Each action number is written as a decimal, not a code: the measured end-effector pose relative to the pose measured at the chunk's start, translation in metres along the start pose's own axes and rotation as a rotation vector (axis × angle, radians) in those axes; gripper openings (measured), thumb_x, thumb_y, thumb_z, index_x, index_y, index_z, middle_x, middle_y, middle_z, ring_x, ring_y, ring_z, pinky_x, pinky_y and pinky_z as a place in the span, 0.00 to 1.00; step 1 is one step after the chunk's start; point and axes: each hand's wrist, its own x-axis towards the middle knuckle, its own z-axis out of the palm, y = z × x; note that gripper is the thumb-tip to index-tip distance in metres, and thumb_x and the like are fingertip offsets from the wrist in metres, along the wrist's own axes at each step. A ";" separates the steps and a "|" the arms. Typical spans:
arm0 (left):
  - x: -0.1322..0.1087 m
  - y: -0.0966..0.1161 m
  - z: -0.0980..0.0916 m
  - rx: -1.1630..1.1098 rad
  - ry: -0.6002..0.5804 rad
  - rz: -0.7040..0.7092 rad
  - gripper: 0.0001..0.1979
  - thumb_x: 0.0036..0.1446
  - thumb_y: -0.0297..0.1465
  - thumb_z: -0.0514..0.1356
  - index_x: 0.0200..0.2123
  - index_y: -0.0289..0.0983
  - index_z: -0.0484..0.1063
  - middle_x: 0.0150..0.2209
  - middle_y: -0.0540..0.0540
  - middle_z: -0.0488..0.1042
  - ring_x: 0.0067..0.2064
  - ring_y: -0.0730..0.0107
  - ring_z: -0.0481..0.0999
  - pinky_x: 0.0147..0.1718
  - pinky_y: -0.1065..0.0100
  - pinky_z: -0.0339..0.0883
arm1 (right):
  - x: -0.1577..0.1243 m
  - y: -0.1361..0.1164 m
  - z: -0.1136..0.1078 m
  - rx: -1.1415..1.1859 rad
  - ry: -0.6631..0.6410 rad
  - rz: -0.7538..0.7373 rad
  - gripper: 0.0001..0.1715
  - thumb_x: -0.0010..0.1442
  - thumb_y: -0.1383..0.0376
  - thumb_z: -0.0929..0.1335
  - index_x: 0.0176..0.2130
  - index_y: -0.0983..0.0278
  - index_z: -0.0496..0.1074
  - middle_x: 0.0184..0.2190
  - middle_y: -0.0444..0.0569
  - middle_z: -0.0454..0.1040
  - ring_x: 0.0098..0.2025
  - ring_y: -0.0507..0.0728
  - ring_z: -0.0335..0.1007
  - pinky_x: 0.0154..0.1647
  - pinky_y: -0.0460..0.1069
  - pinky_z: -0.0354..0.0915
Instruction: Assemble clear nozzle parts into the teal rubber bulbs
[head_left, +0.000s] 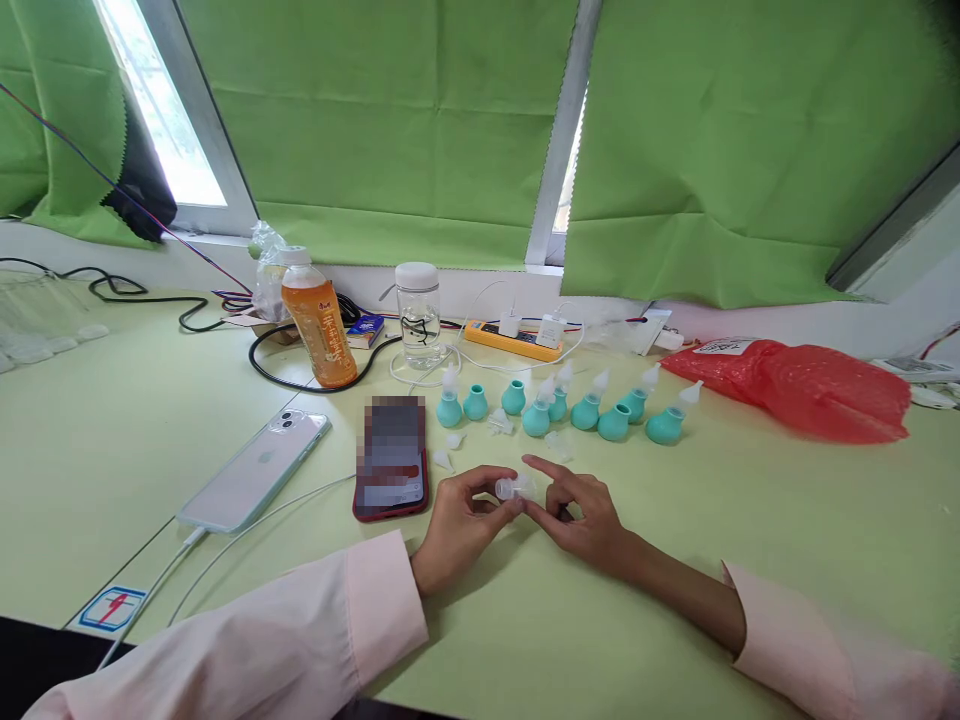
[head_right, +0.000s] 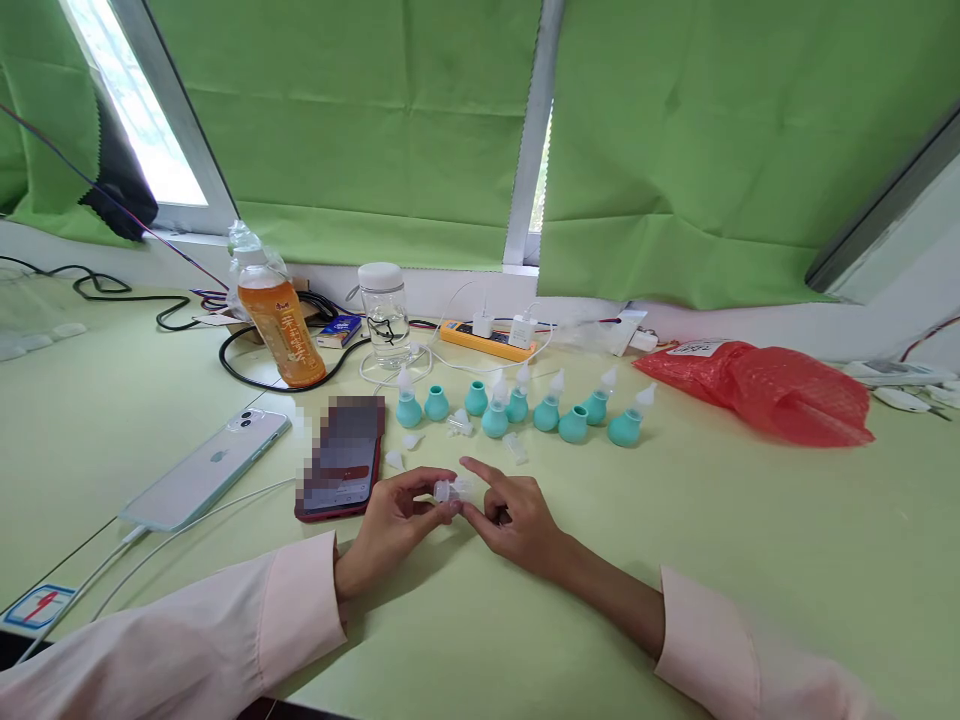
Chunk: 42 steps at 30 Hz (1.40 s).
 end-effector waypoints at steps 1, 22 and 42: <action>0.000 0.000 0.000 0.003 -0.002 0.001 0.13 0.42 0.32 0.62 0.34 0.33 0.71 0.32 0.44 0.73 0.31 0.70 0.71 0.28 0.72 0.67 | 0.000 -0.001 -0.001 -0.009 0.001 0.000 0.20 0.51 0.66 0.65 0.46 0.64 0.64 0.12 0.33 0.55 0.13 0.45 0.49 0.18 0.40 0.55; -0.006 0.005 -0.001 0.061 -0.045 0.073 0.16 0.47 0.32 0.58 0.42 0.36 0.66 0.29 0.48 0.70 0.30 0.72 0.69 0.28 0.72 0.66 | -0.002 -0.003 0.001 0.022 -0.069 0.103 0.18 0.53 0.61 0.64 0.44 0.65 0.64 0.10 0.34 0.56 0.13 0.45 0.49 0.17 0.41 0.55; -0.004 0.007 0.000 -0.043 -0.147 -0.029 0.16 0.45 0.34 0.59 0.38 0.33 0.65 0.24 0.49 0.67 0.22 0.78 0.65 0.22 0.74 0.62 | 0.003 0.001 -0.004 0.072 -0.052 -0.010 0.10 0.51 0.62 0.66 0.35 0.65 0.67 0.12 0.36 0.58 0.14 0.45 0.52 0.18 0.41 0.55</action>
